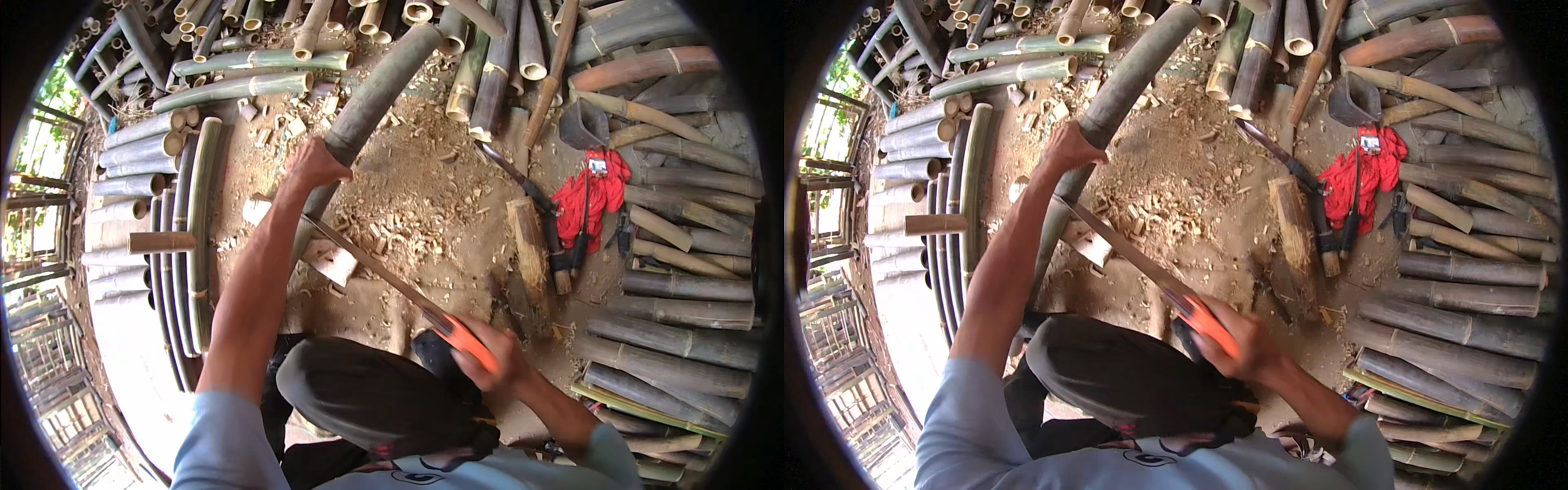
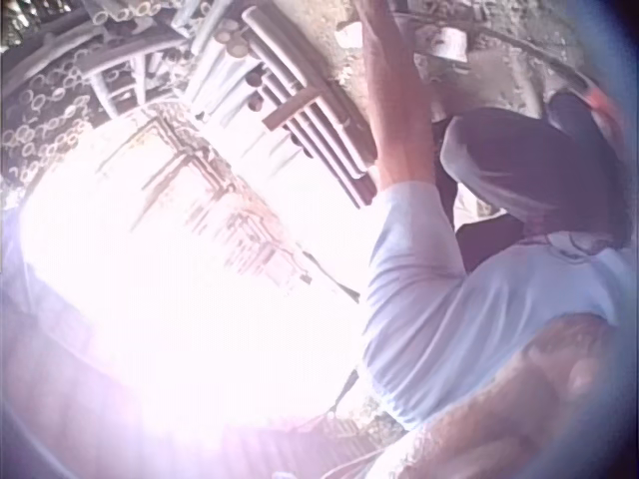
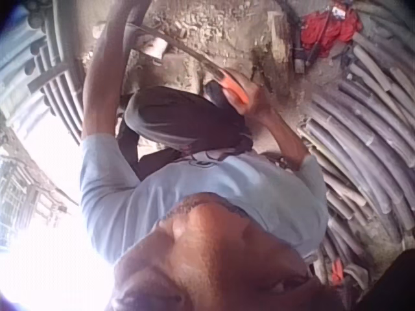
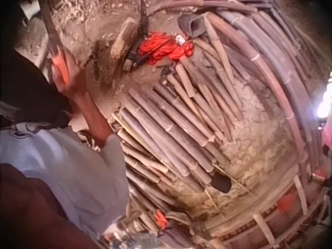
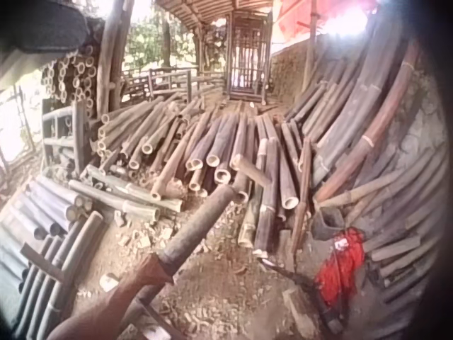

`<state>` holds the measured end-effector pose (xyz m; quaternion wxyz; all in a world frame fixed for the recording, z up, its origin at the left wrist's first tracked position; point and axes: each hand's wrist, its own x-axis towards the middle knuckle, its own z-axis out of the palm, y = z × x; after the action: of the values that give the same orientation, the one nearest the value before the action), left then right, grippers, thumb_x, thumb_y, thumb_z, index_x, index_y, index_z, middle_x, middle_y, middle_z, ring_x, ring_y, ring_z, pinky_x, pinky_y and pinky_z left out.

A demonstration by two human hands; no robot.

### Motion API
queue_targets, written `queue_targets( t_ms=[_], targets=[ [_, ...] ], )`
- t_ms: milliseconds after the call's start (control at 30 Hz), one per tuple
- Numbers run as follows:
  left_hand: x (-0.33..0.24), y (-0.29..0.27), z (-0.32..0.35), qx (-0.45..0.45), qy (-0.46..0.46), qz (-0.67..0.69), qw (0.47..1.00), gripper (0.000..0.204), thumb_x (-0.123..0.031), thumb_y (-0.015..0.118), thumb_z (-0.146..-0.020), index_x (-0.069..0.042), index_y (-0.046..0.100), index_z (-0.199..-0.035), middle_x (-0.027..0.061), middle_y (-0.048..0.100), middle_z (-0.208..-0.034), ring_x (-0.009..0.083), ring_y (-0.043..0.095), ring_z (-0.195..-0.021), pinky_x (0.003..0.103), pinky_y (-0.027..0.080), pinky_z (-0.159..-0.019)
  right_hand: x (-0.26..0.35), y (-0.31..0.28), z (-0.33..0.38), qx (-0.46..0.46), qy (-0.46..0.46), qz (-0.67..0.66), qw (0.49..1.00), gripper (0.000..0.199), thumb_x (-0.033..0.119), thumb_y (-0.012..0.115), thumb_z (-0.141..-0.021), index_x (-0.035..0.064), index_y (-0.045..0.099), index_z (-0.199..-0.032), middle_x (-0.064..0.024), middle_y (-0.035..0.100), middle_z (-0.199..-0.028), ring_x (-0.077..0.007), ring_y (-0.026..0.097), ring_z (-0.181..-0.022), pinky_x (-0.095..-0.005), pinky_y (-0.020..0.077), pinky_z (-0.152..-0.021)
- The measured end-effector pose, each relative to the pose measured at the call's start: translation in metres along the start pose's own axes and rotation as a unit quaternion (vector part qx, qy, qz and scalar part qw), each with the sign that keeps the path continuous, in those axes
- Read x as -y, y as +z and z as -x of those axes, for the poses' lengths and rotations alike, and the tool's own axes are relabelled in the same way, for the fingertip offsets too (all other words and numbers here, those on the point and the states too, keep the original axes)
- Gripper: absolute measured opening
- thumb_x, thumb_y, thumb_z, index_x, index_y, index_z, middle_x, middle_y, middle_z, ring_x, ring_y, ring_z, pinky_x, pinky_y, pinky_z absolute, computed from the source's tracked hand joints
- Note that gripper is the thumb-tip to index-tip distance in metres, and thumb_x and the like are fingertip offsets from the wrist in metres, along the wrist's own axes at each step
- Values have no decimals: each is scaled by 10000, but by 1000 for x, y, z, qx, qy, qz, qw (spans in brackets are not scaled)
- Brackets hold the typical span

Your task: The person saws through a large piece of bamboo while sitting on the ground, then moves several other bamboo segments from a pile.

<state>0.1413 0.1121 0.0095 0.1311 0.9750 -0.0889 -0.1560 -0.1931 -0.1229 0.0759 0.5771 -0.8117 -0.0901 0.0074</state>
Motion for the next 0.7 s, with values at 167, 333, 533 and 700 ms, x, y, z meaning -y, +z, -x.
queue_targets(
  t_ms=[167,333,533,700],
  targets=[
    [-25,14,-8,-3,27,2,1000,679,-409,890,-503,96,725,-927,250,733,-944,334,733,-856,420,594,-762,-32,57,-103,41,38,10,998,340,254,669,-900,21,630,-1144,-184,654,-780,-338,672,-664,-423,519,-595],
    [-22,1,-16,30,-11,42,999,690,-380,893,-511,99,713,-974,240,731,-962,339,731,-863,420,594,-757,-21,65,-108,55,58,24,997,411,298,661,-928,16,599,-1222,-234,696,-899,-369,715,-766,-434,559,-660],
    [2,1,-1,-19,-7,4,1000,645,-393,905,-520,95,718,-897,199,729,-861,269,707,-725,367,586,-635,-17,9,-6,-1,11,-18,1000,426,320,650,-932,67,614,-1273,-176,718,-945,-313,722,-778,-409,551,-643],
    [-24,21,-16,17,9,30,999,636,-390,892,-513,88,732,-901,217,731,-855,298,727,-768,392,595,-691,-55,80,-129,18,23,109,994,429,489,659,-874,72,718,-960,-220,601,-581,-389,605,-495,-491,442,-478]
  ],
)
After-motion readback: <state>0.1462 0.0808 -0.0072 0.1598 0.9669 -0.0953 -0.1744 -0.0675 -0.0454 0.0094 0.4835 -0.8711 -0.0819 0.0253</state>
